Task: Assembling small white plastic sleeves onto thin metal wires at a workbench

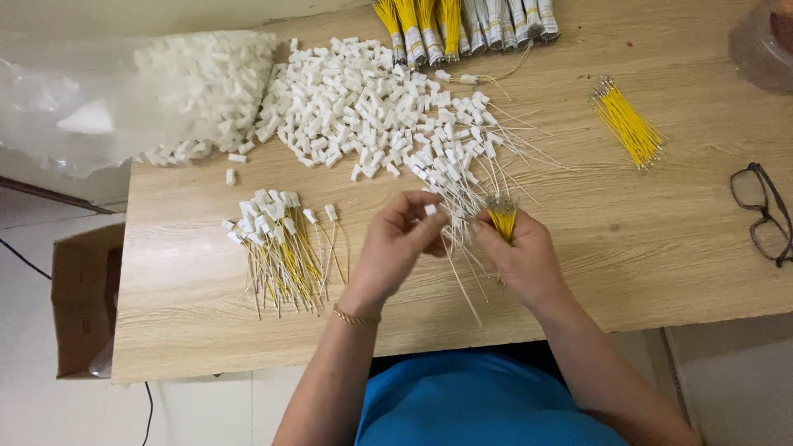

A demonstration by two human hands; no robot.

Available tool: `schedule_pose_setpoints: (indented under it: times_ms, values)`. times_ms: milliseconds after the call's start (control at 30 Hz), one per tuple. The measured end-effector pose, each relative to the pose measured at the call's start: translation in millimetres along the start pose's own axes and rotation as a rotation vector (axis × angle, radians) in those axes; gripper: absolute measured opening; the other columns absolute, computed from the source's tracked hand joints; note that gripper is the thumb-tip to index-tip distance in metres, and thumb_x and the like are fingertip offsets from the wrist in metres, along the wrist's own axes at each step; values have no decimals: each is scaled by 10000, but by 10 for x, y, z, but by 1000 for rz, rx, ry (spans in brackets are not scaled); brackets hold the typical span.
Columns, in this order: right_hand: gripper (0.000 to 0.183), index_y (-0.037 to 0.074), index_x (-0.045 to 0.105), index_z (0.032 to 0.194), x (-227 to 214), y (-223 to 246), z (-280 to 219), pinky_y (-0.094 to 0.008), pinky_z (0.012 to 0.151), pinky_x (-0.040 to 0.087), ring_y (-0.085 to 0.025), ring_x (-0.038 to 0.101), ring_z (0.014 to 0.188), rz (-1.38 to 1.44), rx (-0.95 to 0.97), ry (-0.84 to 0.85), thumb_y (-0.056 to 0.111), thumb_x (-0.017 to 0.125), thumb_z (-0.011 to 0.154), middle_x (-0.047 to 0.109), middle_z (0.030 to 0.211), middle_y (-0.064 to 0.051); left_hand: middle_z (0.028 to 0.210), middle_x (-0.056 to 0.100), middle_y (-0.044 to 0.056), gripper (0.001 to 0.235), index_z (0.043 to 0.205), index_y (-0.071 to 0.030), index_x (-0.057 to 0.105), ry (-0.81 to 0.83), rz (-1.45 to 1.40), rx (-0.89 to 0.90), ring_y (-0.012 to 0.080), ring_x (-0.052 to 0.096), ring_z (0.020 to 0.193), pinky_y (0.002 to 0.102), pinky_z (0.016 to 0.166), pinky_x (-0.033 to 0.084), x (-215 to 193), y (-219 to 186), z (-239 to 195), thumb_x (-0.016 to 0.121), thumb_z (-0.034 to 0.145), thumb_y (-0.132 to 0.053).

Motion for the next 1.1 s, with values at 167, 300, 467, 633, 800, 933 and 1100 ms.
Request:
schedule_pose_setpoints:
  times_ms: [167, 300, 467, 633, 800, 933, 1100]
  values:
    - [55, 1, 637, 920, -2, 22, -33, -217, 504, 412, -75, 477, 558, -22, -77, 31, 6, 665, 874, 570, 652, -49, 792, 623, 114, 272, 1167, 4, 610, 55, -31, 2, 181, 670, 591, 296, 509, 611, 133, 195, -80, 640, 927, -120]
    - [74, -3, 630, 945, -22, -4, -5, -246, 578, 466, -89, 508, 641, -77, -142, 62, 0, 661, 878, 609, 721, -62, 772, 635, 132, 243, 1144, 5, 631, 84, -42, -1, 178, 665, 571, 294, 491, 612, 174, 284, -93, 627, 941, -128]
    - [96, 4, 641, 957, 27, 65, -44, -251, 586, 468, -93, 522, 644, -75, -125, 92, 36, 680, 875, 623, 733, -64, 755, 631, 129, 196, 1090, 2, 635, 73, -12, 28, 162, 652, 553, 268, 465, 596, 179, 290, -88, 624, 942, -126]
    - [75, -14, 656, 932, 63, 184, -90, -256, 575, 463, -103, 511, 625, -93, -153, 48, 44, 675, 890, 622, 711, -75, 764, 644, 142, 163, 1055, -2, 655, 52, 10, 48, 162, 647, 559, 263, 463, 590, 179, 271, -92, 625, 941, -114]
    - [56, -7, 668, 880, -5, 145, -67, -237, 547, 431, -92, 502, 603, -133, -176, 19, 41, 654, 905, 601, 664, -67, 924, 653, 124, 283, 1251, -17, 519, 47, -112, 72, 129, 633, 693, 233, 593, 598, 169, 202, -103, 542, 979, -92]
    - [21, -26, 674, 883, 32, 227, -121, -238, 554, 455, -97, 526, 613, -83, -175, 12, -12, 667, 868, 628, 671, -86, 1059, 673, 176, 205, 1188, -20, 500, 59, -267, 28, 144, 666, 749, 228, 630, 590, 110, 318, -64, 509, 990, -75]
    - [60, -36, 681, 899, 15, 201, -101, -242, 563, 469, -94, 534, 618, -88, -177, 29, -12, 694, 846, 639, 682, -90, 1121, 656, 198, 172, 1139, -41, 563, 100, -553, -38, 175, 681, 822, 240, 674, 576, 135, 377, -80, 555, 972, -83]
Point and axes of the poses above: each hand's wrist, its own z-axis towards the middle knuckle, its own x-axis out of the palm, y = z × x, the point moved 5 cm from there along z, towards the middle knuckle
